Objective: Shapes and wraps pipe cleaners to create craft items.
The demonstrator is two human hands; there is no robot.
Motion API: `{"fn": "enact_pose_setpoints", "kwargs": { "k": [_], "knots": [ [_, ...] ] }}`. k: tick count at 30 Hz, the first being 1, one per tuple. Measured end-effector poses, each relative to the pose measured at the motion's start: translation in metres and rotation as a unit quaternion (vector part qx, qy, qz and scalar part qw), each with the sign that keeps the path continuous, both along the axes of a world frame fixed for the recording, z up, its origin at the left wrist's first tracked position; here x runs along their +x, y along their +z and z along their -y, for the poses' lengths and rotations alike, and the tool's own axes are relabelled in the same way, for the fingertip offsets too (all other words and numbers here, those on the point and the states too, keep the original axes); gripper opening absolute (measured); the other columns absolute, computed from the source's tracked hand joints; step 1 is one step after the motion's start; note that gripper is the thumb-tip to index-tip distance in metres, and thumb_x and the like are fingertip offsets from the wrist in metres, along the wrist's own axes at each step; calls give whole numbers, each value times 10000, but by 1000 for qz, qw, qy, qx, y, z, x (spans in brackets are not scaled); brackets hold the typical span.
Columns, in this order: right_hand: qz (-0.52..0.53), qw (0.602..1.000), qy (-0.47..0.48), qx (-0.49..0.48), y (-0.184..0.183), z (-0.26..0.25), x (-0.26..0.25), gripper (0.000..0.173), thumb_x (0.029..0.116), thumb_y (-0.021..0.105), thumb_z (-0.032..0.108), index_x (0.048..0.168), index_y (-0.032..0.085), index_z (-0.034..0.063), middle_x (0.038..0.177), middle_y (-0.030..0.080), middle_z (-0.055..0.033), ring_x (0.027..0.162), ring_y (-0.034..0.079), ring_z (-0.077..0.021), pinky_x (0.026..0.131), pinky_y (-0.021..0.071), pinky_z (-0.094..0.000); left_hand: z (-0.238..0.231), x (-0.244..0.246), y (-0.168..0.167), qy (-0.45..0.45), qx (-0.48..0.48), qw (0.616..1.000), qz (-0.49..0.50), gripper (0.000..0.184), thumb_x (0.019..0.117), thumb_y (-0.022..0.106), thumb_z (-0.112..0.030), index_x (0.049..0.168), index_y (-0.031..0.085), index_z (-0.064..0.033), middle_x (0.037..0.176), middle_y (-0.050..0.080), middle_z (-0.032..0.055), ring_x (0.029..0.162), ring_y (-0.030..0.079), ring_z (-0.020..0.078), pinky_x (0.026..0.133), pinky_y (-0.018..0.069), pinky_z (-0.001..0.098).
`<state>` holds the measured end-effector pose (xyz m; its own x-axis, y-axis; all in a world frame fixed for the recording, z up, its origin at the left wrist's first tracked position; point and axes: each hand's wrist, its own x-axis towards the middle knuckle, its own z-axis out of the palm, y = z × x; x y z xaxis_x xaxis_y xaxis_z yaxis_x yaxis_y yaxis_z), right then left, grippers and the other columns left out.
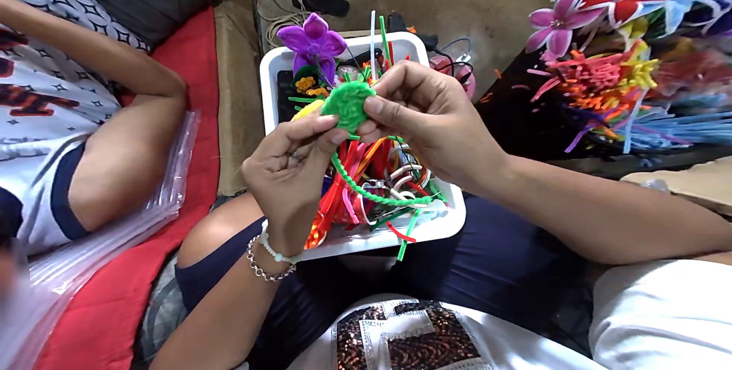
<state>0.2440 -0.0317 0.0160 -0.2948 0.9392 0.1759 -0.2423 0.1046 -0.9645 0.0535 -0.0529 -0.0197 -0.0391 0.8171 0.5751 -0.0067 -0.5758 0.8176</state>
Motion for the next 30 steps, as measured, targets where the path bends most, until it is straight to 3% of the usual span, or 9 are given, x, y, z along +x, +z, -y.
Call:
{"fn": "enact_pose_setpoints", "kwargs": {
  "k": [5, 8, 10, 12, 14, 17, 22, 27, 30],
  "knots": [
    [-89, 990, 36, -103, -1, 8, -7, 78, 1023, 549, -23, 1021, 547, 55, 964, 694, -73, 874, 745, -161, 855, 637, -338, -1, 0, -2, 10, 18, 1000, 2, 205, 897, 757, 14, 1092, 753, -48, 1081, 765, -8, 960, 738, 99, 844, 629, 257],
    [-52, 989, 83, -111, -5, 5, -5, 48, 1026, 553, -9, 1008, 555, 36, 949, 714, -94, 862, 749, -170, 848, 636, -342, -2, -2, -1, 9, 22, 1000, 0, 209, 903, 749, 18, 1102, 752, -45, 1107, 765, 5, 1009, 739, 122, 890, 628, 276],
    [63, 991, 104, -55, -2, -1, 1, 37, 1027, 583, 37, 1052, 588, 11, 955, 716, -73, 858, 744, -134, 832, 638, -298, -4, -4, 1, 2, 7, 1000, 2, 214, 888, 757, 37, 1089, 753, -37, 1092, 769, 13, 999, 743, 126, 875, 631, 273],
    [176, 979, 83, 57, 0, -7, 8, 169, 1000, 644, 100, 1138, 619, 7, 983, 702, -49, 853, 708, -92, 783, 617, -249, -6, -7, 4, -1, -10, 1000, -12, 221, 871, 771, 44, 1078, 756, -30, 1065, 773, 8, 980, 744, 115, 861, 632, 263],
    [218, 963, 45, 149, 2, -12, 13, 254, 979, 685, 123, 1185, 612, -7, 1034, 684, -55, 871, 686, -79, 771, 607, -236, -5, -8, 6, -4, -28, 999, -31, 222, 856, 777, 57, 1065, 757, -18, 1044, 774, 8, 946, 746, 102, 831, 635, 249],
    [232, 956, 11, 178, 7, -10, 14, 205, 963, 697, 90, 1136, 653, -11, 970, 688, -45, 792, 675, -60, 699, 599, -207, -3, -6, 8, -21, -37, 998, -45, 218, 849, 779, 65, 1052, 761, -14, 1037, 775, 4, 909, 746, 82, 791, 638, 230],
    [148, 984, 1, 104, 3, -4, 8, 129, 974, 664, 31, 1081, 618, -24, 909, 698, -60, 764, 716, -102, 719, 640, -253, -3, -2, 1, -9, 8, 1000, -18, 189, 904, 756, 0, 1088, 752, -39, 1121, 764, 14, 1030, 737, 125, 885, 626, 271],
    [44, 998, -7, 52, 2, 4, 0, 87, 1003, 610, 2, 1068, 553, 6, 965, 699, -75, 816, 740, -143, 776, 658, -310, 1, 2, -3, -1, 9, 1000, 11, 208, 906, 752, 5, 1106, 754, -54, 1096, 766, -20, 937, 740, 79, 817, 636, 243],
    [18, 999, 45, -15, -1, 8, -4, 78, 1010, 591, -10, 1050, 531, 21, 963, 707, -90, 831, 752, -166, 802, 657, -332, 0, 1, -3, -5, 14, 1000, 6, 189, 915, 744, 0, 1093, 760, -58, 1076, 768, -15, 937, 737, 84, 815, 630, 242]
  ]
}}
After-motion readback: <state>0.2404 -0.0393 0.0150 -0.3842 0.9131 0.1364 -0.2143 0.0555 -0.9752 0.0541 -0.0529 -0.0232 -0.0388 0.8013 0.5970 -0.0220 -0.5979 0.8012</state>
